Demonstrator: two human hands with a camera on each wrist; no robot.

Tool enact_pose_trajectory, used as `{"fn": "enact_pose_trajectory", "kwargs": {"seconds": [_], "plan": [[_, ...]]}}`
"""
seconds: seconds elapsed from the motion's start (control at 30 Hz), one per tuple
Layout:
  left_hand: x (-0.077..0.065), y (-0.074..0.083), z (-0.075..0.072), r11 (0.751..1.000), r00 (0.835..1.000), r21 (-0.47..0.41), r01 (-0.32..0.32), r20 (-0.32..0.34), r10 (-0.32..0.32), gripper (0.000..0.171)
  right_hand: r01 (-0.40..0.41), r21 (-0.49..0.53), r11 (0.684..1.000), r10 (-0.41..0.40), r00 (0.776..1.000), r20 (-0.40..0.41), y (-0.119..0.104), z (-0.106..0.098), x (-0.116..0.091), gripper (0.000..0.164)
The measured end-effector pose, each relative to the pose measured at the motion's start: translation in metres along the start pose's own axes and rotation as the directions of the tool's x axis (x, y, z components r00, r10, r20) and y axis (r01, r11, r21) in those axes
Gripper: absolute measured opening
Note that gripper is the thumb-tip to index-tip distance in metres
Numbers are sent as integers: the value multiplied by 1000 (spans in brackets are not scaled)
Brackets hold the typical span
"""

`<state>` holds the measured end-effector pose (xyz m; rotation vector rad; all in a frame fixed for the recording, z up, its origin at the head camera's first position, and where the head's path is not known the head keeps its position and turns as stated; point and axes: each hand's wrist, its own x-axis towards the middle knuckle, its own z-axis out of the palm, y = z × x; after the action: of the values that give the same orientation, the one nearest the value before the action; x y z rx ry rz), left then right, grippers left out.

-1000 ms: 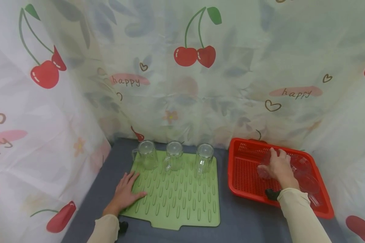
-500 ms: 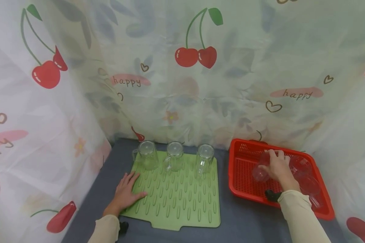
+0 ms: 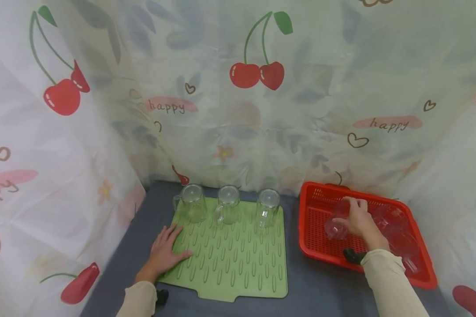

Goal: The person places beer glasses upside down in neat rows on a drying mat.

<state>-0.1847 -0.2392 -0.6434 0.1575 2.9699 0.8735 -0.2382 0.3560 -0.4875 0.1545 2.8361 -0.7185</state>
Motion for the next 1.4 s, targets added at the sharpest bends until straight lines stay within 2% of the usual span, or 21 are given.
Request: {"fn": "enact_pose_trajectory", "kwargs": {"seconds": [0.13,0.4,0.67,0.9,1.07,1.4], "plan": [[-1,1,0,1000,1000,-4,-14,-23,14,99,5,-23,1000,-5,1000,26,-4,0,-3,96],[-1,0,-2,1000,1000,3,5,5,-5,101,11,-47,999,-11,1000,-2,-6,1,-7,95],[-1,1,-5,1000,999,-11,22,33,-22,101,-2,-1,1000,2,1000,-26,-9,-2,-14,98],[1,1,-6,999,998,-6,36,49,-35,102,-26,63,998,30,997,-72,-15,-8,-22,101],[1,0,-4,999,998,-2,36,46,-36,102,-16,70,997,24,993,-118,-22,-11,-29,104],[0,2,-6,999,998,-14,44,52,-43,102,45,68,997,-27,970,-243,-37,-14,-41,90]]}}
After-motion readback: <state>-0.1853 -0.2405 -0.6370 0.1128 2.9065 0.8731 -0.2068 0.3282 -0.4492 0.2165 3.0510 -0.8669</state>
